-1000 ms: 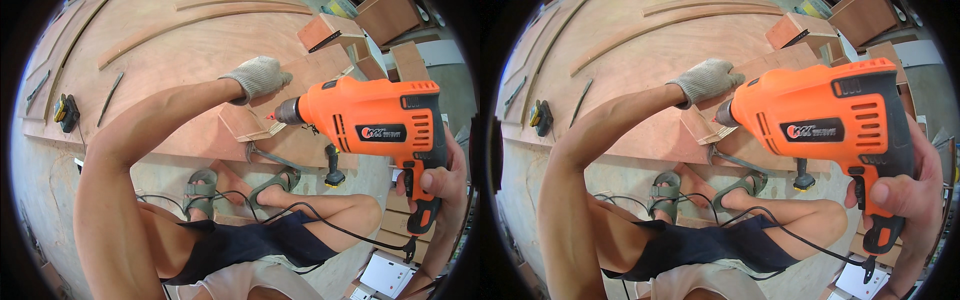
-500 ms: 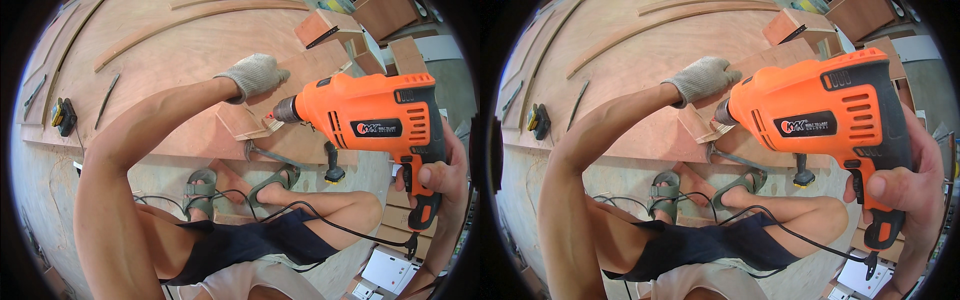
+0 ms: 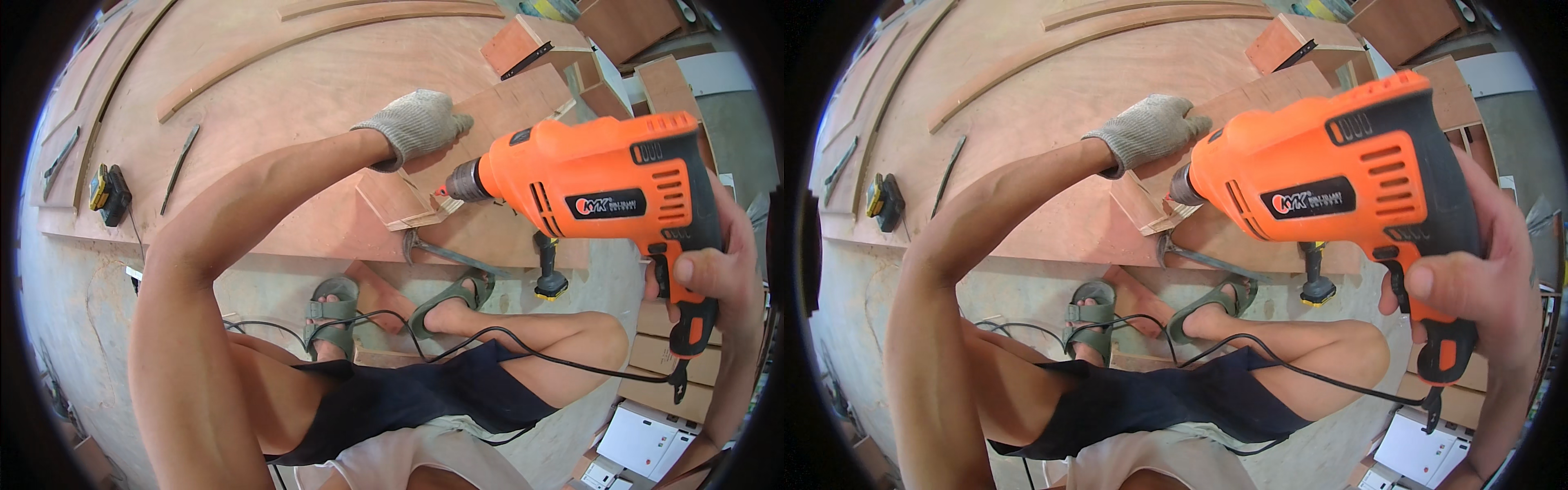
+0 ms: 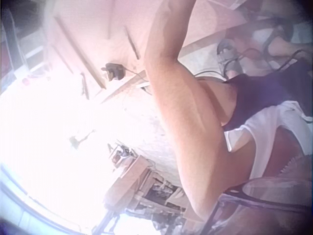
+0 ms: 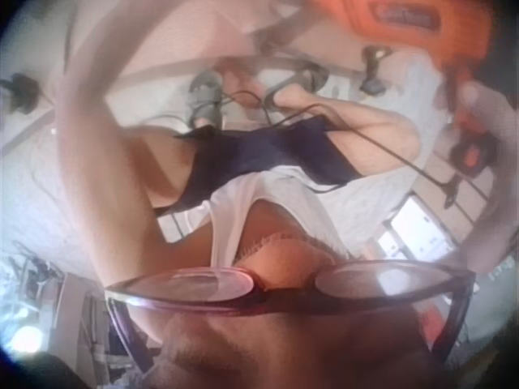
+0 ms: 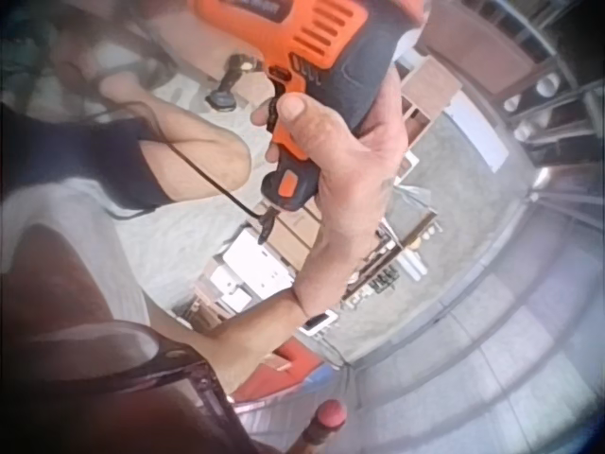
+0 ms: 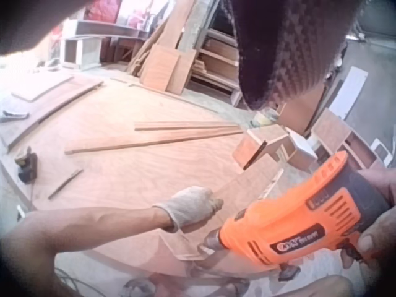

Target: The person assembles a small wooden box by hammering nails into the corners and using power drills to drive screws. They work on the floor, alternating between a hammer and two different cordless drills to secure the wooden panels together.

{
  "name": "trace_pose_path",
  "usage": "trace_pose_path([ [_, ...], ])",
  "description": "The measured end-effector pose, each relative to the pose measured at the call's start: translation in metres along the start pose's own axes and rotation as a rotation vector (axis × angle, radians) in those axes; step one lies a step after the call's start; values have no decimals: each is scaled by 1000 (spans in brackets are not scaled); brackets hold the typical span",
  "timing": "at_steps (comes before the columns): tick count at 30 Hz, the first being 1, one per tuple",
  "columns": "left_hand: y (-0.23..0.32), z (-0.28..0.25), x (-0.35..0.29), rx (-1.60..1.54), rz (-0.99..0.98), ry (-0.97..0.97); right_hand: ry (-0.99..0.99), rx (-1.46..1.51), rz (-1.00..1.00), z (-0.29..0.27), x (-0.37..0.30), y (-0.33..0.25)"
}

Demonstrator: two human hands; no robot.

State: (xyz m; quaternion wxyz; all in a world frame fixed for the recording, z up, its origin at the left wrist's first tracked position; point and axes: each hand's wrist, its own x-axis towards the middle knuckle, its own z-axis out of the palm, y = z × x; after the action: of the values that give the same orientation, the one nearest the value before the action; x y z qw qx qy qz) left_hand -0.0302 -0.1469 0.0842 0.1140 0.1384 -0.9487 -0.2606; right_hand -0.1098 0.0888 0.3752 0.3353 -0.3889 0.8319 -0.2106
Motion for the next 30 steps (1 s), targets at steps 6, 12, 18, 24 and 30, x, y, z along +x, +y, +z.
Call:
trace_pose_path([
  [6, -4, 1, -4, 71, 41, 126, -194, -179, -57, -13, 31, -29],
  [12, -9, 13, 6, 72, 98, 121, -218, -230, -62, -21, 39, -26],
  [18, -25, 25, 0, -213, -91, 137, -226, -250, -66, -24, 35, -25],
  [24, -8, 7, -8, -224, -9, 163, -193, -268, -47, -30, 28, -25],
  [30, -19, 16, -5, -171, 13, 157, -165, -280, -39, -31, 29, -25],
])
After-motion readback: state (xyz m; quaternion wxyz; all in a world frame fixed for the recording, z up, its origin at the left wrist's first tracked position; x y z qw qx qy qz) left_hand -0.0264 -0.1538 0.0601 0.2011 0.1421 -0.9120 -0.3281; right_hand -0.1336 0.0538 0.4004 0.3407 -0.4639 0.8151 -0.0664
